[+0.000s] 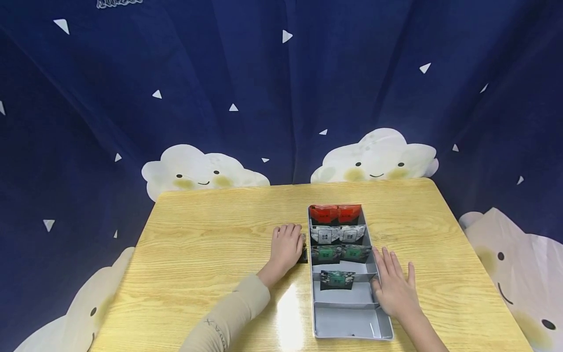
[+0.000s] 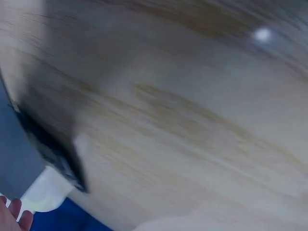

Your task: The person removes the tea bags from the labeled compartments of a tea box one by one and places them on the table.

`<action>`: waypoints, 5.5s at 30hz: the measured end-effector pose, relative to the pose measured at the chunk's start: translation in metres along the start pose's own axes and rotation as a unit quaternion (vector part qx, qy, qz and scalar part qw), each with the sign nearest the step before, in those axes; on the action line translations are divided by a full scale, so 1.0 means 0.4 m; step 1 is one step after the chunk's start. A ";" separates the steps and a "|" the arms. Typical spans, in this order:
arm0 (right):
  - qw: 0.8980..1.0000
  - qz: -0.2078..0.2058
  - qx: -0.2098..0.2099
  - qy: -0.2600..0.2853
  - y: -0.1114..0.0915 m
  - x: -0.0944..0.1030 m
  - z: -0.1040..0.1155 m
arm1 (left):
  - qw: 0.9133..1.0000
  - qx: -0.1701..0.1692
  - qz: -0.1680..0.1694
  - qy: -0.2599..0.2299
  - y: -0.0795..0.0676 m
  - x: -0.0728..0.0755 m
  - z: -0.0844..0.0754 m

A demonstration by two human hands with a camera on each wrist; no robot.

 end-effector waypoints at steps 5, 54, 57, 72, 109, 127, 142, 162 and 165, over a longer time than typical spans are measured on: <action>1.000 -0.002 -0.002 0.003 0.000 0.002 0.002 | 0.997 -0.040 -0.063 0.011 -0.016 0.036 -0.038; 1.000 0.005 -0.012 -0.001 0.003 -0.001 0.000 | 0.959 -0.266 -0.037 0.087 -0.113 0.057 -0.252; 1.000 0.001 -0.011 -0.002 0.004 -0.002 -0.001 | 0.960 -0.264 -0.034 0.088 -0.113 0.056 -0.253; 1.000 0.006 -0.013 -0.008 0.004 0.003 0.005 | 0.960 -0.264 -0.038 0.087 -0.115 0.063 -0.249; 1.000 -0.008 -0.002 0.001 0.003 -0.001 0.003 | 0.978 -0.176 -0.107 -0.012 -0.083 0.206 -0.163; 1.000 0.003 -0.004 0.006 0.000 -0.001 0.002 | 0.982 -0.162 -0.089 -0.051 -0.096 0.242 0.001; 1.000 0.000 -0.003 0.011 0.000 0.002 0.006 | 0.991 -0.116 -0.062 -0.039 -0.104 0.181 0.181; 1.000 0.002 -0.003 0.014 0.001 0.006 0.005 | 0.990 -0.121 0.061 0.048 -0.088 0.045 0.259; 1.000 -0.002 -0.001 0.013 0.001 0.004 0.006 | 0.991 -0.106 0.058 0.053 -0.080 0.028 0.259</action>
Point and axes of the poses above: each hand's wrist, its own y-axis towards the middle knuckle, its own x-axis out of the back of the hand, z = x × y, the point moved 1 cm from there along y, towards the middle knuckle, and after that the axes turned 11 degrees about z, right-handed, at the moved point
